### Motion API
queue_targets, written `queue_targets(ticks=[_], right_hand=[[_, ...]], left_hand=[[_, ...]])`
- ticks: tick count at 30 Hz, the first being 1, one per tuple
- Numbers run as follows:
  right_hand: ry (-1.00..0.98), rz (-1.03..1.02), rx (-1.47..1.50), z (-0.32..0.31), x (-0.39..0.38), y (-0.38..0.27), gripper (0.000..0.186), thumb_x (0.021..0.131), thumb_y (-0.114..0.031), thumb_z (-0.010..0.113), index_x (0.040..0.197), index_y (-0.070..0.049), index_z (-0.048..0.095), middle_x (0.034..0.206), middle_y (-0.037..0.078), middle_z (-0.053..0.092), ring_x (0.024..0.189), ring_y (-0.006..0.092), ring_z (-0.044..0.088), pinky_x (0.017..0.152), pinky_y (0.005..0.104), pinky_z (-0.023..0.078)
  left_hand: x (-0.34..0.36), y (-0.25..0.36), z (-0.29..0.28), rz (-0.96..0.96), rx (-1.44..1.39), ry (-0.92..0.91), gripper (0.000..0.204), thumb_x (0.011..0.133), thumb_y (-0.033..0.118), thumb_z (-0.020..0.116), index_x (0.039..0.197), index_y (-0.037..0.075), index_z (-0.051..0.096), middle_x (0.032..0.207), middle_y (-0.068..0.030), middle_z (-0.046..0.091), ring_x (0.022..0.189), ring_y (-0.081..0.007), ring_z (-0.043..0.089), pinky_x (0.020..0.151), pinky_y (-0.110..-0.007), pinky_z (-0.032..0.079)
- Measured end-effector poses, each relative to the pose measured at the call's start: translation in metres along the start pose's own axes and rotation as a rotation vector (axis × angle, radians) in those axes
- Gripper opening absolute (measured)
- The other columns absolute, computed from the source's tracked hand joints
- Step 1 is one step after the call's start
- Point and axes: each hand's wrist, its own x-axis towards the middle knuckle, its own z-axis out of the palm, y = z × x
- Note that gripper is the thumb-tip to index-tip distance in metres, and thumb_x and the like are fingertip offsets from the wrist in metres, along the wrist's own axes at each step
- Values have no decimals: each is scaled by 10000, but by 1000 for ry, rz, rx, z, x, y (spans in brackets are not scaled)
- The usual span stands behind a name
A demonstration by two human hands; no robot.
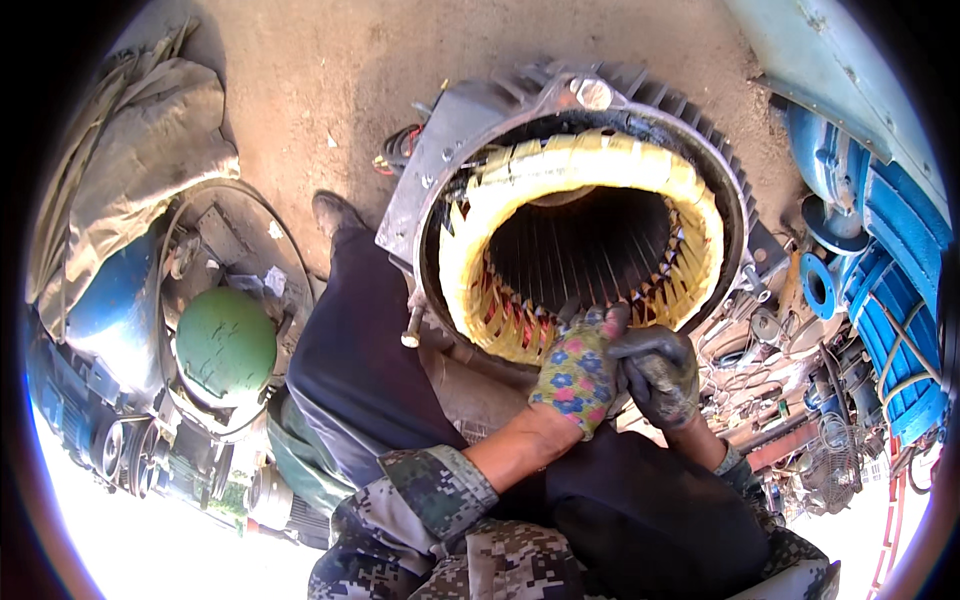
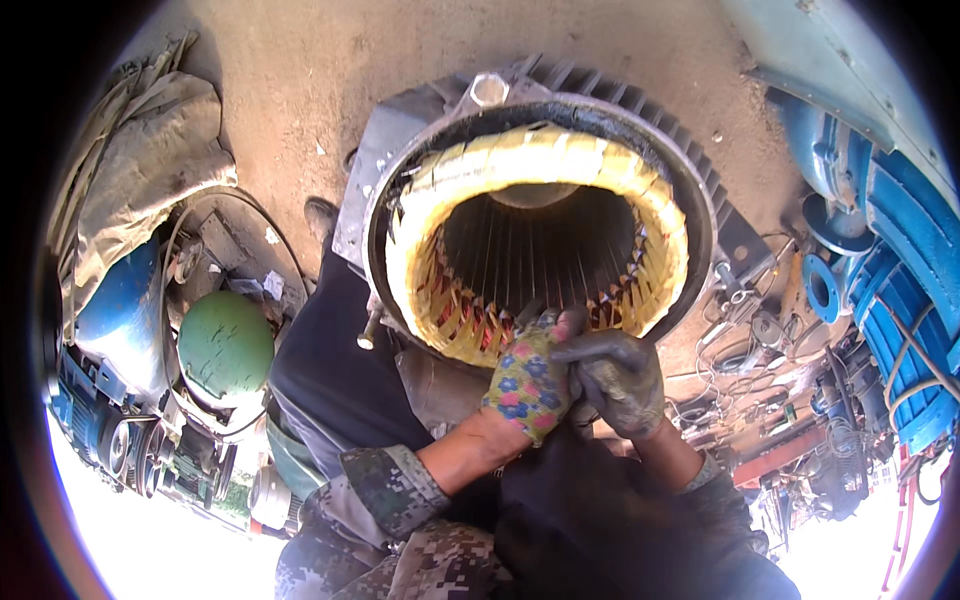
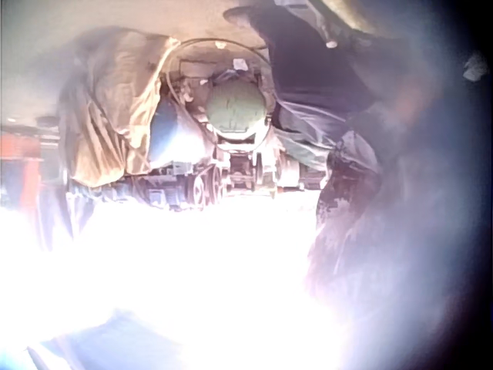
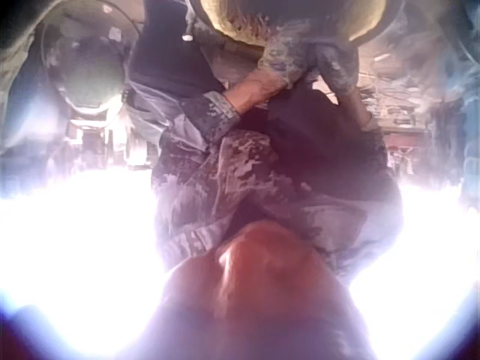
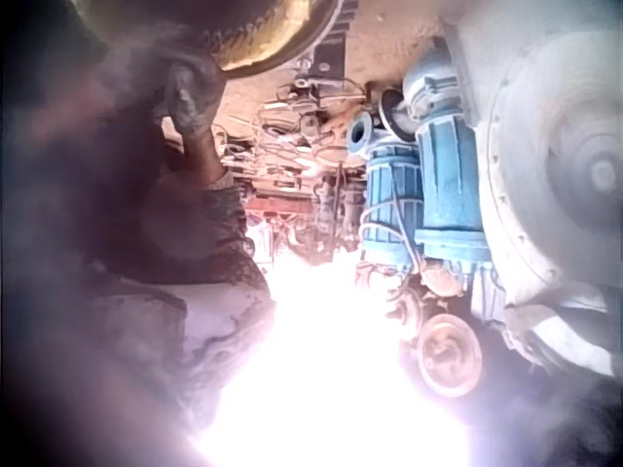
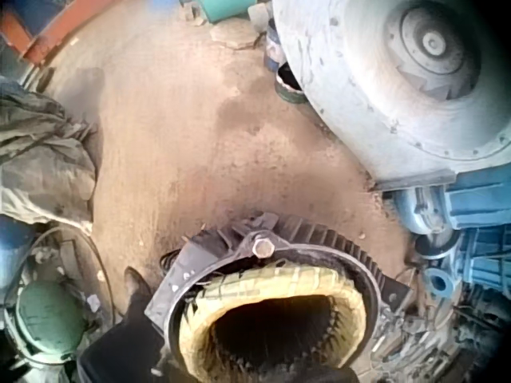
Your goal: The person uses a metal tool to scrape and clean the inner surface of a motor stator. They repeatedly insert the tool into the stator's slots to remove debris or old material while wearing gloves.
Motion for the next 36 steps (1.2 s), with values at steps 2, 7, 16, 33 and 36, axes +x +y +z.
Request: queue_targets(ticks=[2, 7, 16, 33, 36], right_hand=[[20, 17, -9, -2, -7, 1, 388, 990, -362, 642, 1010, 19, 710, 715, 79, 637, 556, 115, 573, 504, 269, 458], [-81, 247, 204, -5, -13, -4, 483, 958, -451, 667, 960, 30, 721, 710, 92, 662, 563, 148, 604, 522, 293, 480], [38, 82, 52, 13, -16, 20, 384, 1005, -402, 646, 1025, -26, 722, 717, 26, 629, 588, 74, 558, 549, 240, 442], [-14, 219, 228, 8, -6, 14, 405, 1004, -408, 637, 1072, -19, 728, 785, 43, 616, 683, 88, 574, 596, 263, 466], [-28, 173, 165, 8, -25, 0, 527, 968, -518, 642, 1083, -11, 730, 767, 10, 611, 665, 89, 573, 570, 265, 457]], left_hand=[[-6, -5, 10, 51, 111, 55, 264, 929, 107, 524, 1177, 35, 576, 995, -219, 648, 1016, -422, 628, 1078, -519, 396], [-14, -10, 9, 134, 159, 42, 316, 938, 148, 514, 1224, 29, 574, 1097, -215, 624, 1095, -410, 595, 1129, -538, 345], [-5, -29, 3, 15, 102, -97, 414, 864, 148, 597, 1248, -3, 564, 1085, -211, 622, 1067, -416, 595, 1090, -516, 391], [-5, -23, -2, 87, 24, 51, 245, 858, 81, 578, 1098, 49, 612, 941, -213, 615, 952, -414, 615, 928, -495, 474], [-19, -10, 1, 183, 127, 75, 231, 861, 6, 553, 1085, 42, 601, 935, -182, 637, 933, -357, 639, 840, -406, 516]])
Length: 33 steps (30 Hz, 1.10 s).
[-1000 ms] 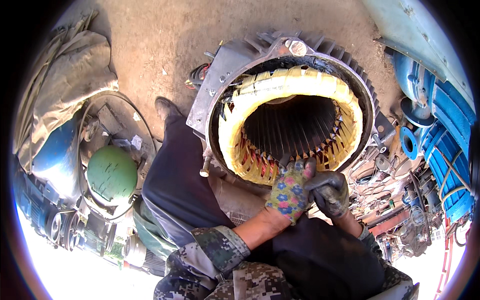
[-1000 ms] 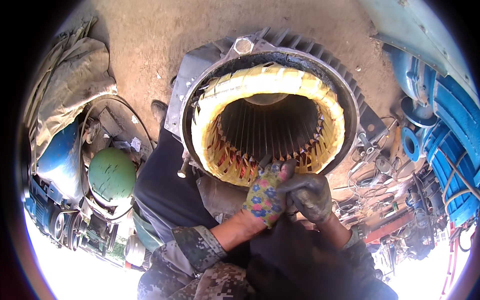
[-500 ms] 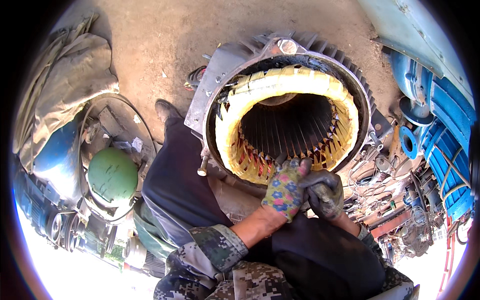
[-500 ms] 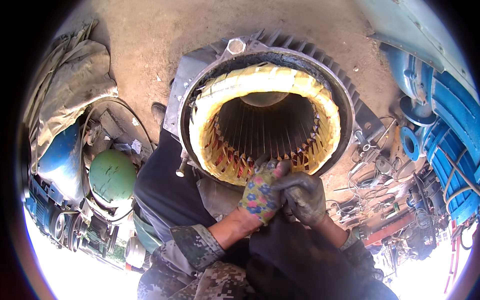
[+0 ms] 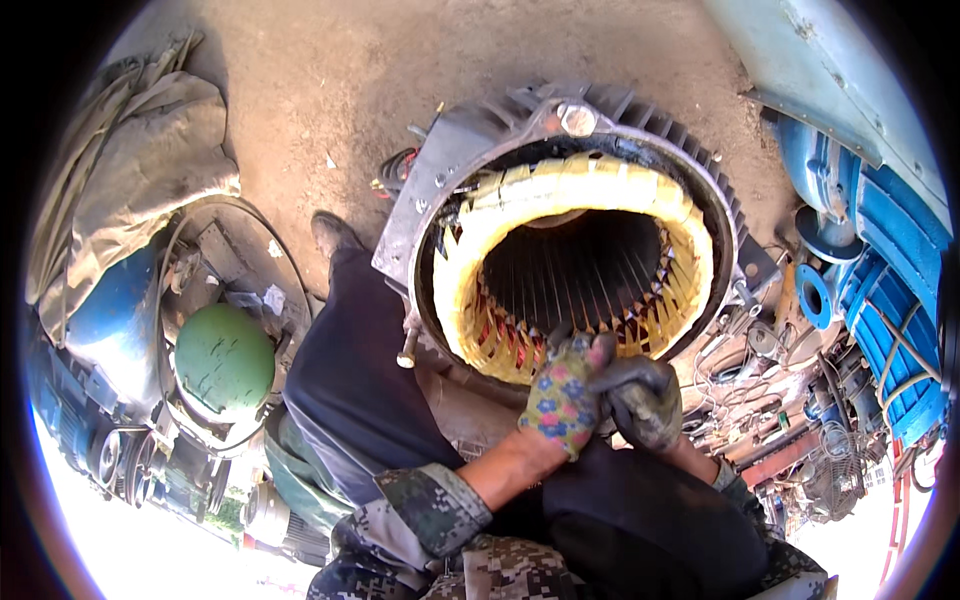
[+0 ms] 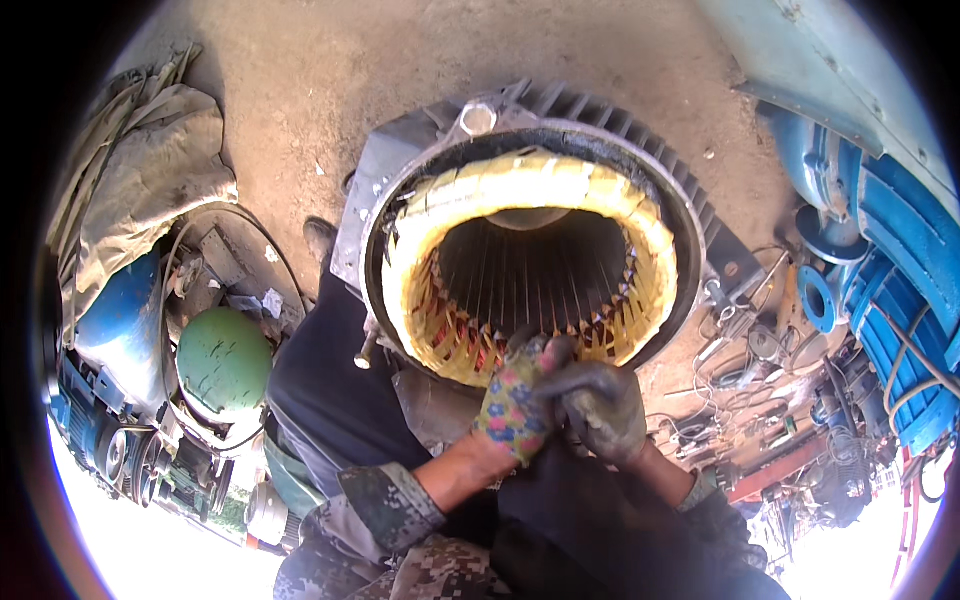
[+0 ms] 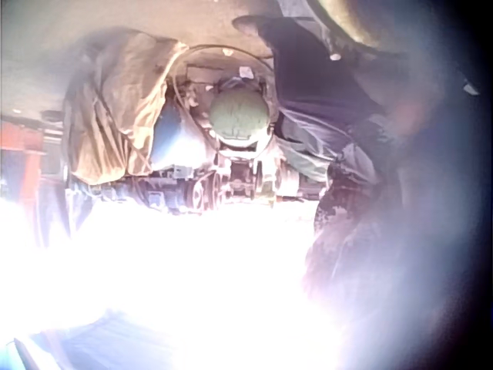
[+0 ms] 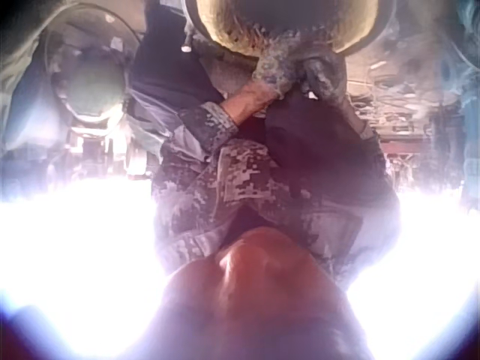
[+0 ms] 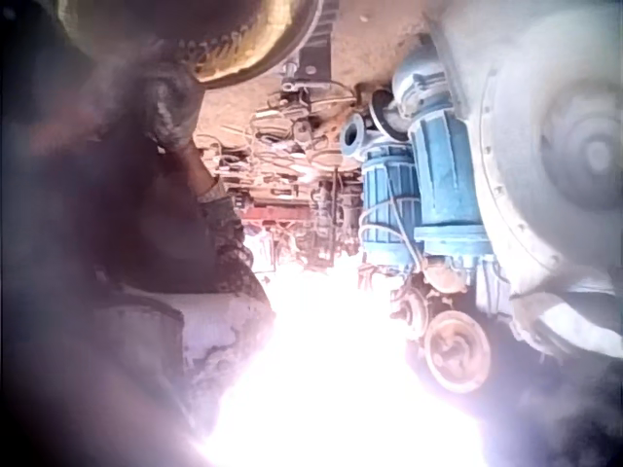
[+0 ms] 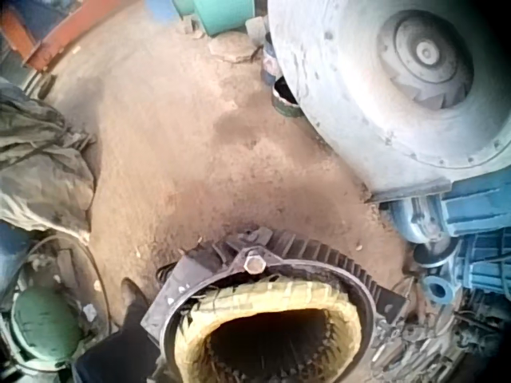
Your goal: The person uses a metal tool to scrape and clean the inner surface of a motor stator. They repeatedly insert the tool into the stator's slots to remove debris or old material while wearing gloves.
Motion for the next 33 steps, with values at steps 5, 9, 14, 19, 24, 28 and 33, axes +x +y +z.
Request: queue_targets(ticks=[5, 9, 14, 19, 24, 28, 33], right_hand=[[12, -79, -44, -10, 12, 30, 419, 994, -436, 638, 1012, -29, 738, 738, 16, 599, 657, 109, 591, 593, 275, 464], [-77, 1, -66, -7, 16, -14, 201, 1011, -220, 628, 1036, -45, 723, 754, 37, 619, 668, 124, 600, 595, 289, 475], [-31, 7, 69, -3, -2, -4, 316, 1011, -331, 612, 991, -23, 681, 760, 51, 634, 609, 118, 578, 566, 277, 465], [24, -67, -86, -2, 15, 2, 350, 1028, -312, 570, 941, 5, 691, 694, 79, 633, 586, 141, 592, 539, 294, 470], [-93, 9, 67, -9, 10, 1, 339, 1037, -308, 560, 996, -3, 701, 655, 74, 615, 506, 130, 548, 487, 276, 435], [-16, 23, 136, 0, 12, -8, 329, 1025, -322, 610, 990, -19, 733, 613, 48, 582, 454, 94, 485, 447, 253, 392], [40, -49, 38, 2, 14, 1, 367, 1018, -346, 603, 968, 5, 695, 689, 71, 620, 521, 130, 536, 505, 275, 434]], left_hand=[[4, -19, 7, -6, -8, 13, 258, 867, 61, 572, 1124, 58, 599, 947, -185, 635, 966, -399, 631, 921, -484, 493], [13, -4, 3, -117, -52, -14, 252, 897, 95, 538, 1141, 60, 591, 958, -189, 636, 995, -403, 630, 1003, -502, 450], [2, 3, 3, -47, 129, -25, 222, 899, 82, 524, 1108, 42, 587, 1021, -200, 635, 1010, -412, 617, 913, -508, 469], [10, 0, -2, -134, 37, -102, 275, 887, 127, 559, 1144, 35, 592, 1005, -201, 634, 1034, -398, 622, 1073, -507, 410], [6, 1, 0, -51, 68, -20, 237, 882, 124, 562, 1106, 52, 587, 955, -185, 621, 985, -402, 612, 988, -521, 431], [11, 5, -9, -51, 94, -51, 266, 868, 118, 579, 1128, 59, 586, 947, -181, 620, 992, -400, 611, 1044, -520, 418], [11, -4, -3, -74, 65, -61, 310, 851, 113, 597, 1156, 63, 584, 977, -173, 620, 999, -395, 620, 1043, -518, 425]])
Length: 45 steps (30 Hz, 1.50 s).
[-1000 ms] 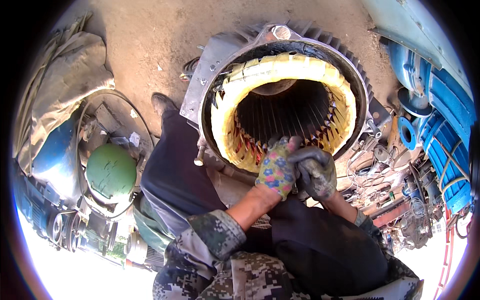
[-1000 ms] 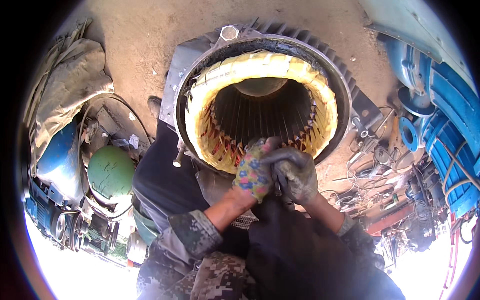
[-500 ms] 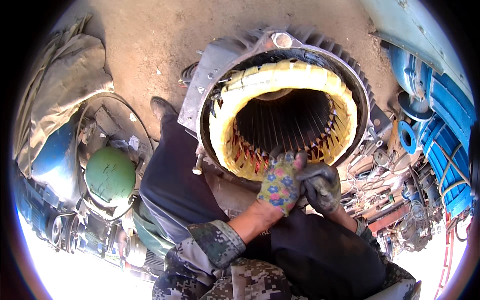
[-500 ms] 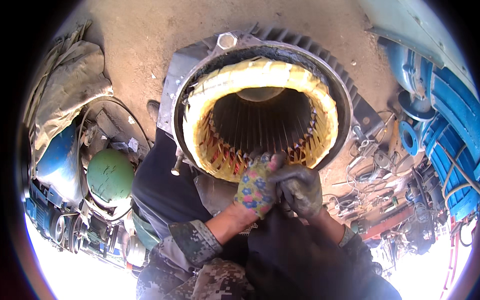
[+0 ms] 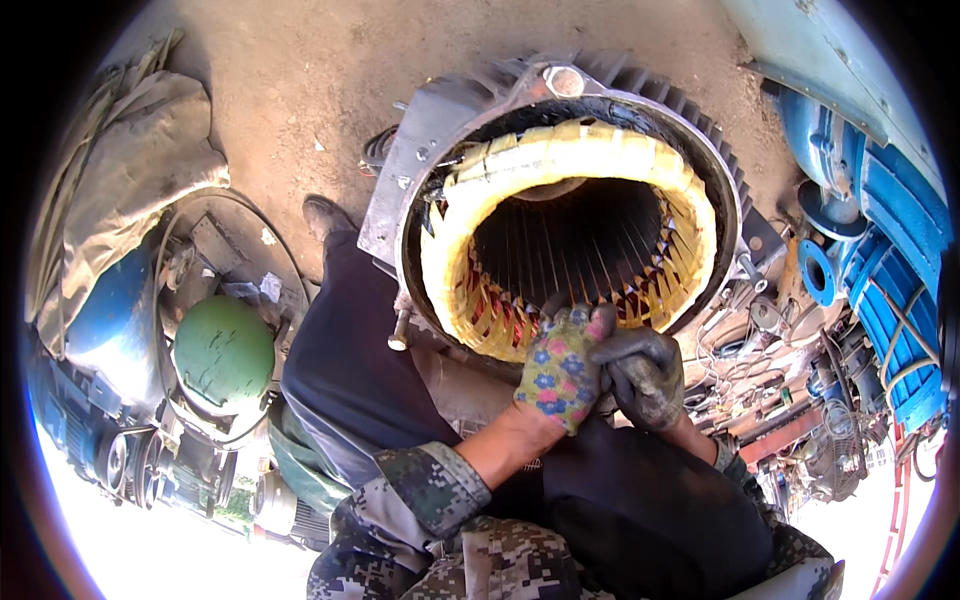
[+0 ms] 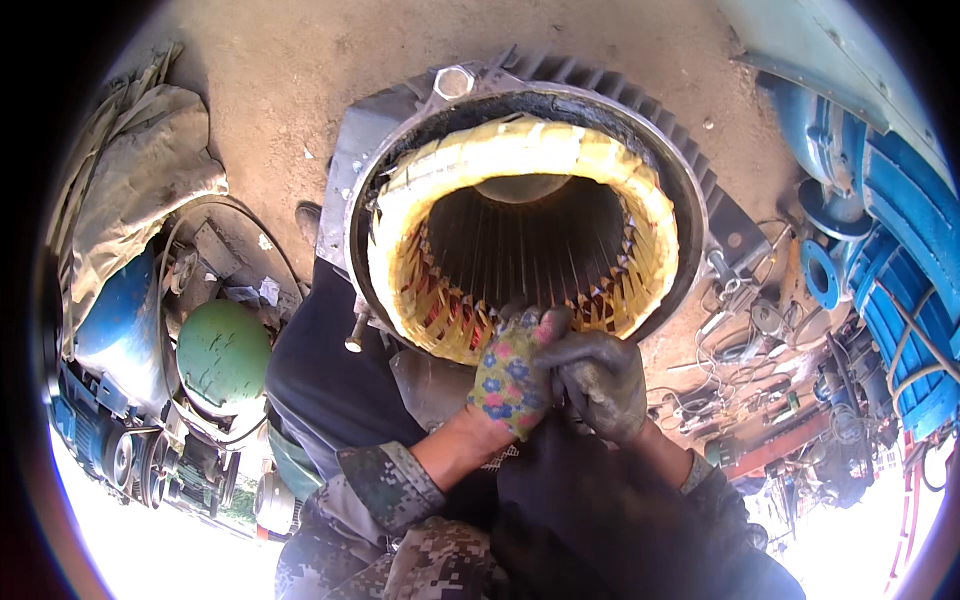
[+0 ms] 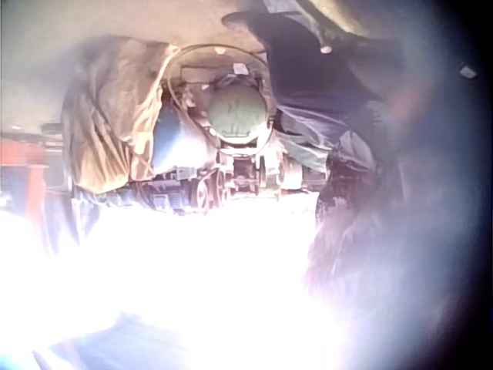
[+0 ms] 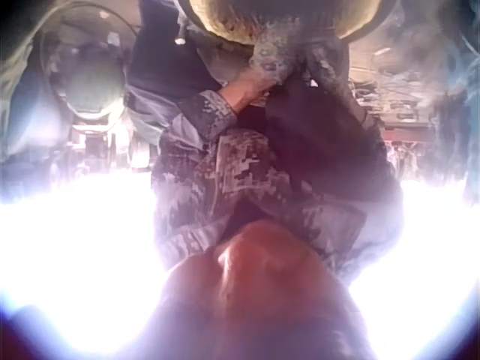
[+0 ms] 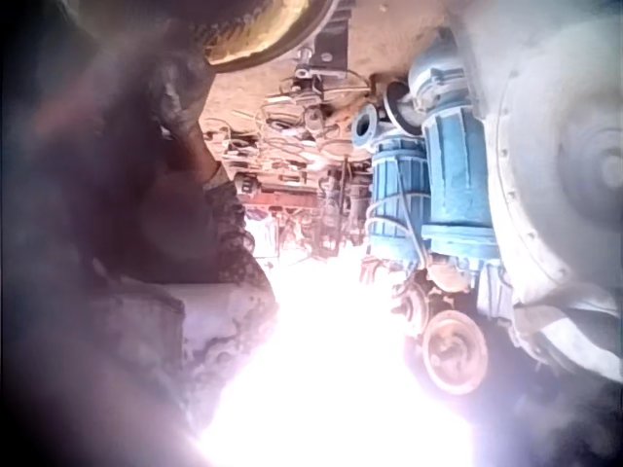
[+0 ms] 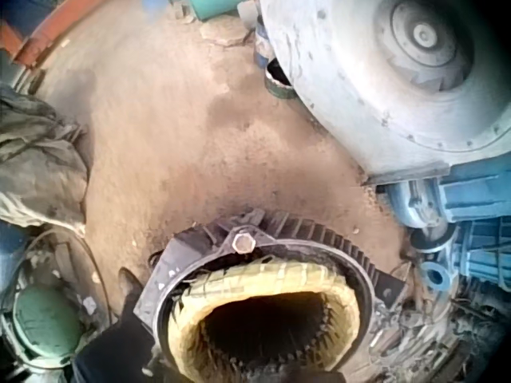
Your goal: The person uses a metal tool to scrape and clean the inner surface of a motor stator. They repeatedly insert the tool into the stator's slots to remove debris or old material while wearing gloves.
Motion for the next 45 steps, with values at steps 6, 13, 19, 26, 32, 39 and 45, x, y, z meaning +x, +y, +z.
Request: queue_targets(ticks=[6, 13, 19, 26, 32, 39, 45], right_hand=[[-113, 91, -56, -3, 5, 0, 304, 1031, -291, 584, 1003, -9, 696, 725, 75, 635, 580, 136, 581, 544, 299, 477], [-62, 113, 40, -3, -3, 4, 352, 1005, -353, 638, 1041, -21, 748, 633, 19, 575, 512, 76, 508, 468, 243, 404], [-49, 19, 86, -3, -3, 5, 437, 976, -416, 678, 1051, 12, 727, 669, 3, 576, 531, 61, 503, 510, 234, 405], [-143, 23, -58, -6, 6, -11, 335, 1009, -321, 652, 1066, 0, 730, 689, -5, 588, 525, 71, 491, 516, 241, 413], [-3, 126, 114, 4, 23, 11, 280, 1001, -258, 650, 1092, -3, 722, 677, -11, 567, 559, 65, 502, 554, 249, 430], [-102, 145, 205, 2, 26, 7, 302, 1023, -255, 607, 1123, 8, 716, 700, -7, 553, 558, 56, 472, 542, 227, 393], [-163, 209, 129, -3, 18, -15, 322, 1026, -268, 599, 1165, -2, 714, 728, -6, 576, 578, 61, 488, 549, 242, 416]], left_hand=[[1, -18, -4, 94, 21, -97, 299, 868, 117, 578, 1160, 57, 585, 978, -180, 623, 984, -400, 622, 1016, -519, 449], [-3, -7, 4, 26, -50, 81, 263, 875, 83, 569, 1137, 55, 585, 979, -188, 629, 980, -406, 625, 1013, -513, 447], [4, -1, 1, 67, -9, 82, 243, 835, 52, 595, 1077, 48, 574, 938, -190, 617, 962, -410, 617, 924, -490, 482], [0, -7, 3, 93, 23, 62, 310, 840, 56, 593, 1149, 36, 592, 976, -193, 638, 983, -416, 619, 915, -494, 480], [13, -27, 0, -61, -107, -26, 333, 877, 50, 565, 1207, 15, 592, 980, -222, 642, 976, -442, 617, 870, -495, 492], [12, -9, -9, -164, -315, -86, 303, 919, 38, 555, 1219, 15, 583, 1001, -202, 669, 1011, -412, 639, 981, -479, 471], [0, -6, -9, 68, 114, 22, 579, 836, 72, 669, 1379, 7, 480, 1162, -191, 633, 1101, -378, 615, 1107, -496, 411]])
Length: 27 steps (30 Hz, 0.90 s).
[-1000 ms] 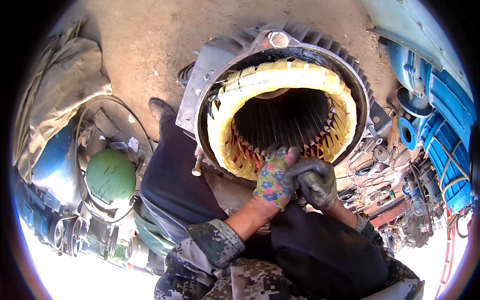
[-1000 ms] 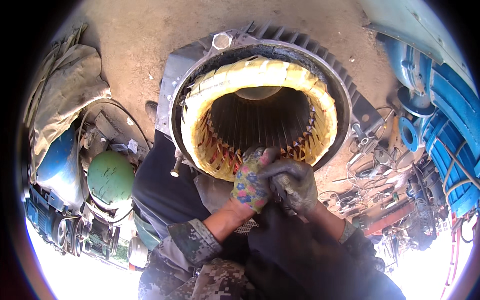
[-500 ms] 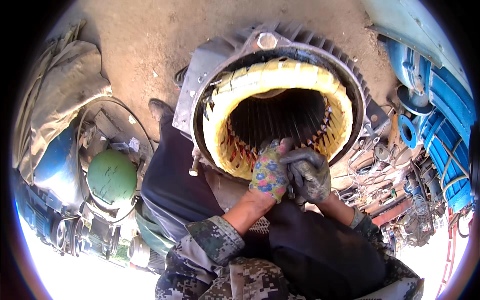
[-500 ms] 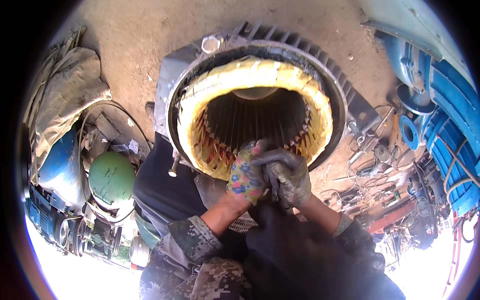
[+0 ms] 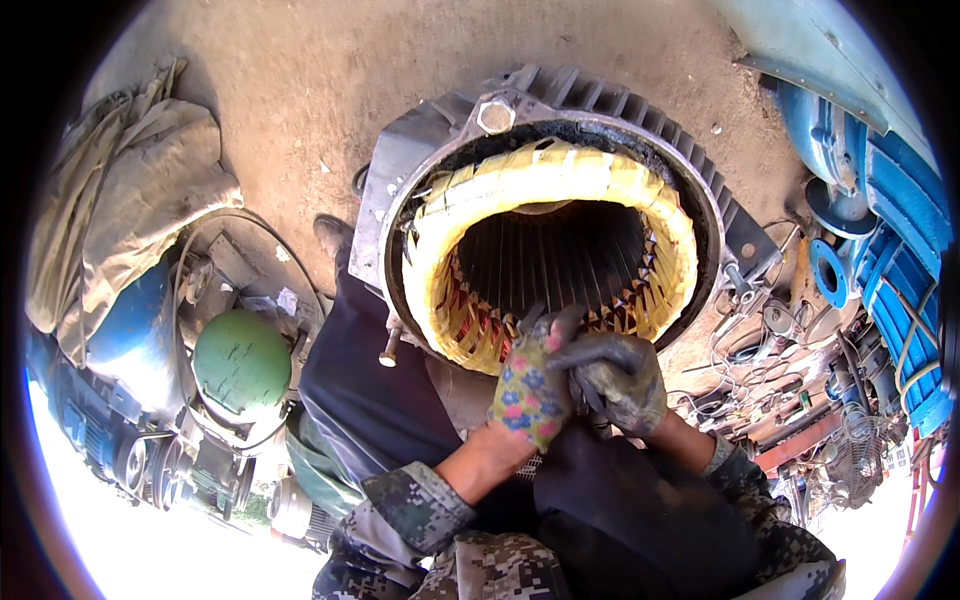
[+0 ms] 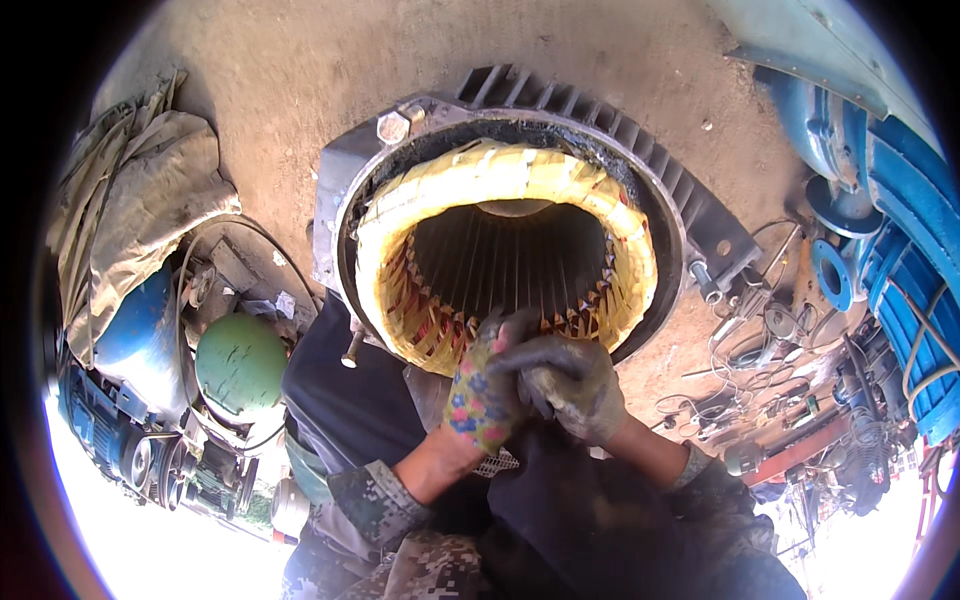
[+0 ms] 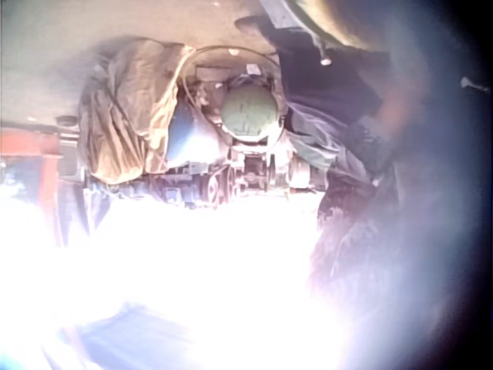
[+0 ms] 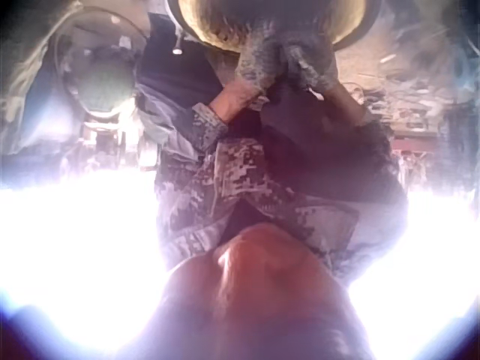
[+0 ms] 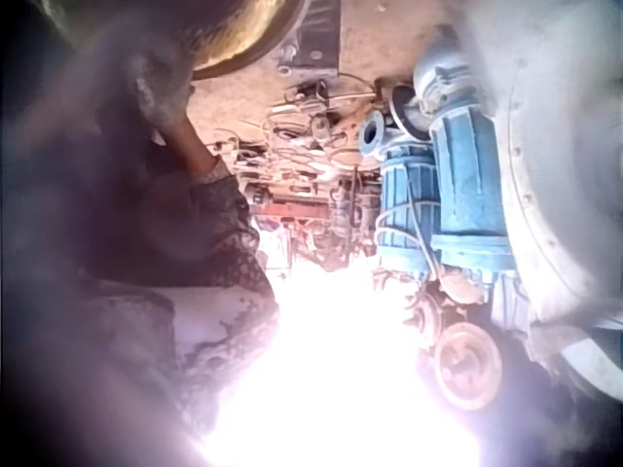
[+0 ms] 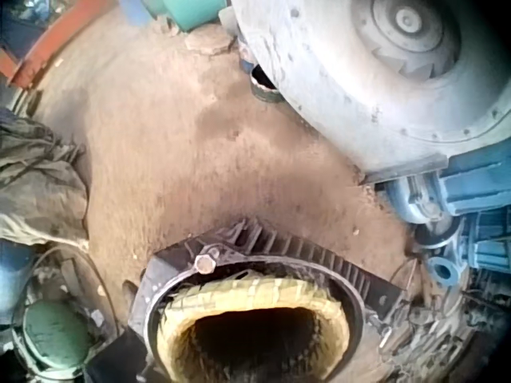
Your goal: The person uses a metal tool to scrape and clean the inner surface of a motor stator. They repeatedly insert the tool into the stator's slots to remove debris or old material while wearing gloves.
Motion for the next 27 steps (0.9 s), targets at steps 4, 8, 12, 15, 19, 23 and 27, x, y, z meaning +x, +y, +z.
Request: queue_targets(ticks=[4, 8, 12, 15, 19, 23, 27], right_hand=[[-12, -16, 15, -10, -15, 0, 325, 1018, -251, 586, 1168, 6, 717, 664, -4, 558, 551, 70, 494, 532, 244, 420], [32, -101, -39, -13, -23, -7, 345, 1019, -268, 579, 1174, 9, 714, 635, 9, 565, 528, 74, 507, 514, 250, 424], [66, -195, -238, -12, -20, -5, 334, 1013, -272, 582, 1169, -13, 724, 607, 12, 562, 513, 80, 520, 511, 256, 432], [83, -131, -260, -10, -21, -9, 314, 998, -258, 590, 1152, -28, 738, 597, 12, 563, 516, 86, 539, 518, 260, 445], [79, -96, -279, -10, -25, -11, 305, 981, -221, 580, 1145, -32, 752, 616, 16, 587, 531, 93, 557, 536, 264, 461], [114, -198, -302, -6, -19, -3, 293, 1000, -232, 580, 1107, -18, 748, 673, 8, 603, 560, 73, 532, 554, 250, 434], [99, -48, -266, 5, -12, -18, 273, 999, -225, 608, 1109, -22, 755, 935, 75, 717, 861, 145, 665, 800, 288, 518]], left_hand=[[-23, 38, 7, -23, 113, 21, 616, 856, 73, 636, 1422, -63, 433, 1397, -228, 510, 1289, -431, 503, 1176, -551, 329], [-24, 53, 5, -82, -5, 3, 632, 868, 68, 632, 1441, -79, 410, 1431, -284, 443, 1325, -461, 451, 1156, -539, 360], [-23, 50, 10, -50, 14, 33, 647, 850, 54, 654, 1435, -79, 411, 1393, -283, 456, 1299, -467, 466, 1140, -534, 380], [-22, 45, 12, -60, -28, 61, 650, 842, 48, 664, 1429, -75, 412, 1370, -280, 466, 1282, -472, 474, 1127, -534, 387], [-29, 43, 19, -25, -77, 79, 644, 845, 45, 660, 1424, -74, 407, 1370, -276, 465, 1287, -469, 467, 1119, -535, 387], [-20, 36, 17, 30, -53, 98, 617, 863, 56, 651, 1410, -92, 408, 1370, -273, 475, 1299, -443, 467, 1141, -536, 370], [-24, 34, 16, -23, -26, 107, 611, 856, 74, 658, 1394, -94, 423, 1355, -292, 495, 1285, -453, 486, 1128, -534, 383]])
